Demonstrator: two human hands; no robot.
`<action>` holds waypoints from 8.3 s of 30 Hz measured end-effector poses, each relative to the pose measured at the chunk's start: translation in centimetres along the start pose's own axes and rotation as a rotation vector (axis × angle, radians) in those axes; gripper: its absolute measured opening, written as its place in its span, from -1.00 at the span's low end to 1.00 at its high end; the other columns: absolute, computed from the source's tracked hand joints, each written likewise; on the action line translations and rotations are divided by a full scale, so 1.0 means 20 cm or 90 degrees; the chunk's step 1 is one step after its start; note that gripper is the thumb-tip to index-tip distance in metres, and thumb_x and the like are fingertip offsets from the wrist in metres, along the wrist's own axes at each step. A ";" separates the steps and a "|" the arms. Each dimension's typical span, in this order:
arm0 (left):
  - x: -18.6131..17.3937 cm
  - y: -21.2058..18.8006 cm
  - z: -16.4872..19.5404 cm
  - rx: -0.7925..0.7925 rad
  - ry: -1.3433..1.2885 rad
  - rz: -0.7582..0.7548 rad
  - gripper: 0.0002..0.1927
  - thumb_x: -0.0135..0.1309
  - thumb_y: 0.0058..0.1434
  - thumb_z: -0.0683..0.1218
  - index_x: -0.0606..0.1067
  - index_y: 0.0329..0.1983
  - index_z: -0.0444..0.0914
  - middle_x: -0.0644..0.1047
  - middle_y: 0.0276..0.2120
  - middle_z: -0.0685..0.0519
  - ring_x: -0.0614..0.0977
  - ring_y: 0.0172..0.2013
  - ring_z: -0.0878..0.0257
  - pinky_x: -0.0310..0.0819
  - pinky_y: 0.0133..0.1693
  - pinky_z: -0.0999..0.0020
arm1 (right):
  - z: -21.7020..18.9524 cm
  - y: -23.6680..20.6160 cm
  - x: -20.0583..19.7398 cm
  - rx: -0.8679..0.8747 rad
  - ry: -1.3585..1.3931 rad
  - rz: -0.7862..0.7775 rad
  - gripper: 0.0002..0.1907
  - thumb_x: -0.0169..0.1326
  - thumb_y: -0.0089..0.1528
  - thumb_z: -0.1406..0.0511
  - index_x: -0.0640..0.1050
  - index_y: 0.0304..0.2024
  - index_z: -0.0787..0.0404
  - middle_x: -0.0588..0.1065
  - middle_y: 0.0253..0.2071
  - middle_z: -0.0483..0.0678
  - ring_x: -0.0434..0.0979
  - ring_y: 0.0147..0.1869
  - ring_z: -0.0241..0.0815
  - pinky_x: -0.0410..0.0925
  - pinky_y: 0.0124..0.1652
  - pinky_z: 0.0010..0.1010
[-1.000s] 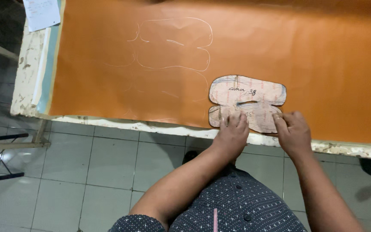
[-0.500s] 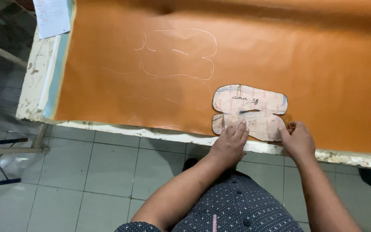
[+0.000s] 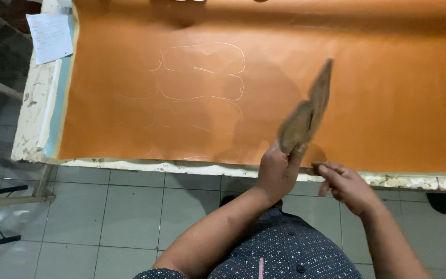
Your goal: The person places shoe sole patterns on a large sheet of orange material and traces their outlines with a pencil. They repeat this process for multiple patterns, moving them to different positions on the sheet to maximize material usage.
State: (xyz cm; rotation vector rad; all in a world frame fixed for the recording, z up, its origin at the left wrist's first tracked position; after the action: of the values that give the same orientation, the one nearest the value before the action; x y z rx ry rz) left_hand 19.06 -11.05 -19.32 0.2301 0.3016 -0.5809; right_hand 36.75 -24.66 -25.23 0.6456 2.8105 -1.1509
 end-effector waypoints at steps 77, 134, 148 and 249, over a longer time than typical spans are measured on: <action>-0.43 -0.08 -0.62 -0.054 0.351 0.024 -0.65 0.29 0.09 0.16 0.66 -0.03 0.11 0.22 0.41 0.01 0.04 0.47 -0.06 -0.29 0.39 -0.18 | 0.08 0.21 -0.16 -0.250 -0.300 0.330 -0.61 0.21 0.27 0.23 0.60 0.13 0.20 0.48 0.00 0.08 0.54 0.04 -0.06 0.39 0.05 -0.24; 0.28 -0.10 -0.35 0.174 0.479 -0.265 -0.60 -0.15 0.30 -0.15 0.47 0.16 -0.34 0.50 0.15 -0.24 0.52 0.15 -0.07 0.27 0.23 0.08 | -0.70 0.21 0.90 -0.377 -0.518 -0.144 -0.68 0.06 0.30 0.13 0.60 -0.05 0.18 0.62 -0.17 0.12 0.63 -0.08 0.11 0.44 -0.08 -0.18; 0.20 -0.07 -0.25 0.144 0.492 -0.317 -0.54 -0.02 0.22 -0.16 0.39 0.20 -0.37 0.32 0.28 -0.28 0.34 0.27 -0.19 0.35 0.14 -0.01 | -0.74 0.30 0.73 -0.541 -0.603 0.020 -0.79 0.07 0.30 0.22 0.63 -0.14 0.17 0.61 -0.18 0.06 0.59 -0.11 0.15 0.43 -0.13 -0.09; 0.25 0.39 -0.61 -0.432 -0.113 -0.527 -0.31 -0.39 0.42 0.31 0.57 0.13 -0.22 0.60 0.09 0.02 0.52 0.14 0.12 0.31 0.19 0.16 | -0.35 0.04 0.48 -0.672 -0.460 -0.008 -0.82 0.15 0.20 0.36 0.57 -0.14 0.21 0.58 -0.27 0.10 0.59 -0.17 0.15 0.45 -0.19 -0.12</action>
State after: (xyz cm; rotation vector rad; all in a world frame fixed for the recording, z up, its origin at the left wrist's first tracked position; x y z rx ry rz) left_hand 24.85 -3.51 -31.44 -0.6348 0.4019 -1.2624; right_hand 29.16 -15.85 -22.42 0.0696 2.2646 0.1956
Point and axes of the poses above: each hand's wrist, its own y-axis towards the middle knuckle, its own x-axis out of the palm, z = x × y, the point moved 6 cm from there along y, towards the middle knuckle
